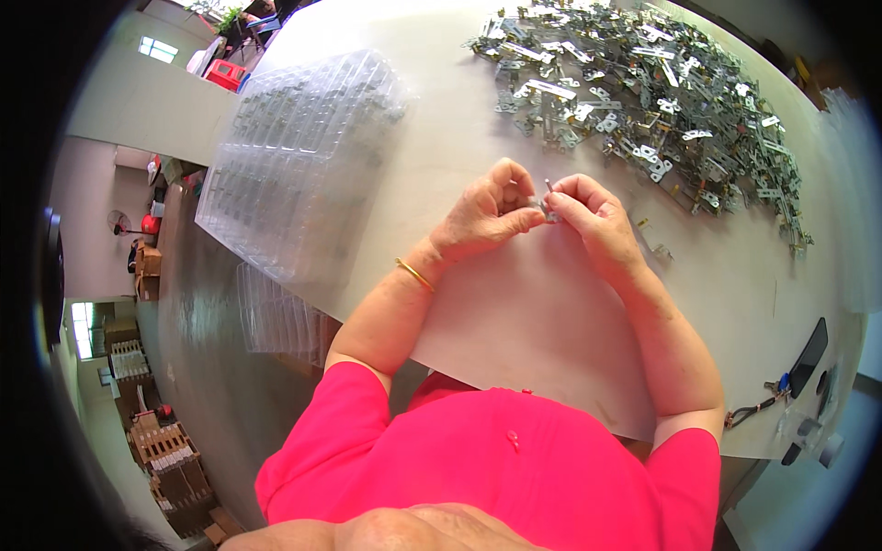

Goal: Assembling small metal components and placing them into clear plastic sorted trays.

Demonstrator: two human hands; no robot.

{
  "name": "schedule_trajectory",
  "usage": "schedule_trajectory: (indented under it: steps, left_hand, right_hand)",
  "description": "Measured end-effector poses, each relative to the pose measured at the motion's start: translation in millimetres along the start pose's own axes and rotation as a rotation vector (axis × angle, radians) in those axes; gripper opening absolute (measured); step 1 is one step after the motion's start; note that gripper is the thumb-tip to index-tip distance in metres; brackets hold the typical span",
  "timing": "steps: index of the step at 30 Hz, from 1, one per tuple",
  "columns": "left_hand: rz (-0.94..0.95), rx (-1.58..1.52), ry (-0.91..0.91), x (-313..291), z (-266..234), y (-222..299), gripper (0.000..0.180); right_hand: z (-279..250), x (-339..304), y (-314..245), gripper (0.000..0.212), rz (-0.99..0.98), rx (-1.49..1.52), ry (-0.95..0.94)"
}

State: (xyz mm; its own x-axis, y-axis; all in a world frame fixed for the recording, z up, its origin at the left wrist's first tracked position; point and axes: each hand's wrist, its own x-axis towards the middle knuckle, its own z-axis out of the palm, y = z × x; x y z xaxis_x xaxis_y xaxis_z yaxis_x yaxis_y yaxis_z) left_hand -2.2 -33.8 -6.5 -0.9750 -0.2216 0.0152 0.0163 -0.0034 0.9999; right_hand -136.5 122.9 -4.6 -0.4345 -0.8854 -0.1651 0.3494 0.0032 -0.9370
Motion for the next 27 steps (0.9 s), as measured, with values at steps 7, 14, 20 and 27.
schedule_trajectory:
  steps: [7, 14, 20, 27]
  left_hand:
    - [0.124, 0.353, 0.236, -1.3, 9.2, -1.6, 0.026]
    - [0.309, 0.609, 0.316, 0.7, 8.6, -3.9, 0.03]
    - [0.199, 0.503, 0.226, -2.9, 10.2, 10.8, 0.029]
    - [0.028, 0.116, 0.028, -3.7, 2.0, 14.2, 0.043]
  right_hand:
    - [6.4, 3.8, 14.4, 0.013, -0.244, 0.228, 0.075]
    - [5.5, 4.6, 13.2, 0.012, -0.201, -0.006, 0.038]
    - [4.8, 3.9, 13.6, 0.012, -0.211, 0.011, 0.114]
    - [1.0, 8.7, 14.5, 0.014, -0.274, 0.118, 0.165]
